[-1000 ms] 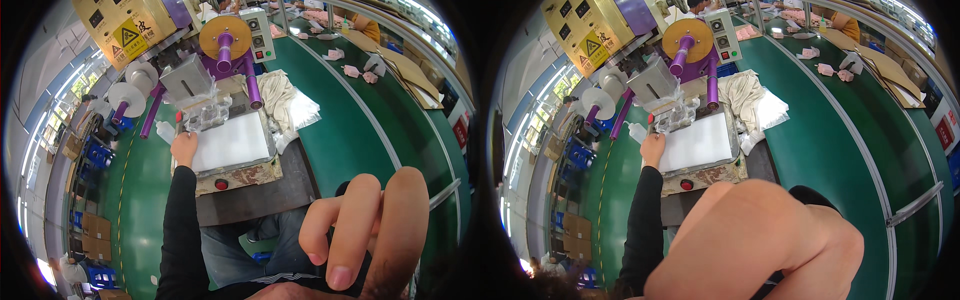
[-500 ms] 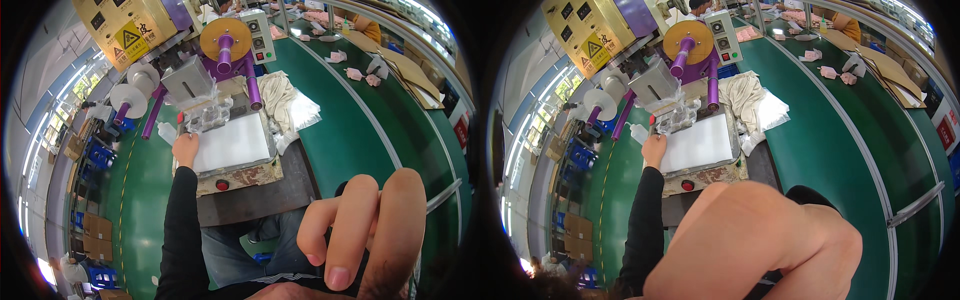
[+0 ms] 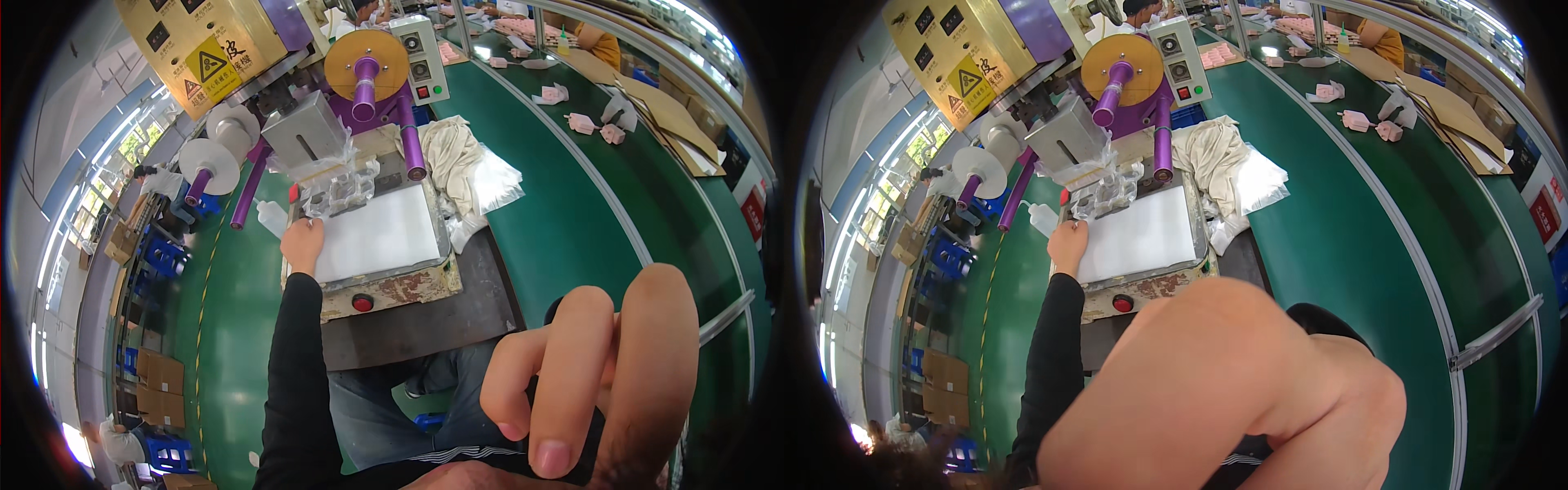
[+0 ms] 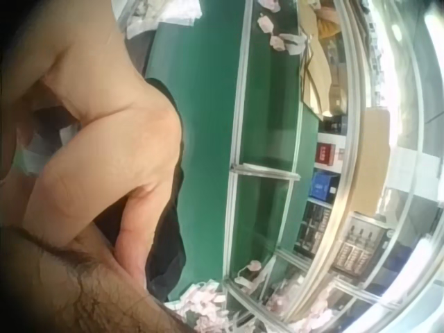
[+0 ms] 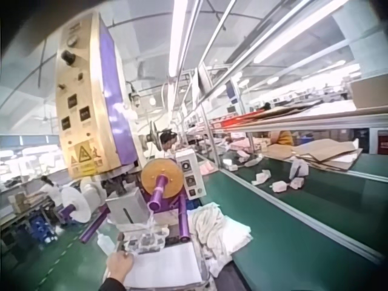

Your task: The worker takes small parts, processes them through a machine on the table, and places the results on a conveyor belt.

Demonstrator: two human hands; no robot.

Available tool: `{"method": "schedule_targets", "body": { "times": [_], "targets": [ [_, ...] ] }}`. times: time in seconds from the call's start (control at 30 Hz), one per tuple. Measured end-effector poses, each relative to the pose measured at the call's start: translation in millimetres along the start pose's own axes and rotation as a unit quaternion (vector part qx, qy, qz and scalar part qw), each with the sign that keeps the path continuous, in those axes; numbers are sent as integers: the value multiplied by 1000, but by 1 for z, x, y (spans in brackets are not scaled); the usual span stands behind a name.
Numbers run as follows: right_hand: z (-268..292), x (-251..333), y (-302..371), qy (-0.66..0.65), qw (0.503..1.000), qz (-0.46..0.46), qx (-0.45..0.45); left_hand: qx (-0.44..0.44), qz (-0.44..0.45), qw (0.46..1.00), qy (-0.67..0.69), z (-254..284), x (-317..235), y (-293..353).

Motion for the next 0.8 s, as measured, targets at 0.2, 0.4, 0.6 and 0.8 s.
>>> {"method": "schedule_targets", "body": {
  "times": [0.2,0.4,0.6,0.8],
  "targets": [
    [0,0,-1,0,1000,-5,1,-4,2,1000,2,2,-1,0],
    [1,0,-1,8,1000,-2,-4,-5,-1,1000,3,0,0,-1],
    [1,0,0,9,1000,8,-8,-5,1,1000,2,0,1,0],
    [-1,-1,3,15,1000,16,-22,-1,4,1000,5,0,-1,1]
  ]
}}
Point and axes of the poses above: each hand's wrist, its own y-axis away from the middle knuckle, its own z-axis out of the back of the hand, x = y × z, the point moved 6 cm from there along -y, towards the middle knuckle, and after that the axes turned 8 degrees about -x, right-handed, at the moved point
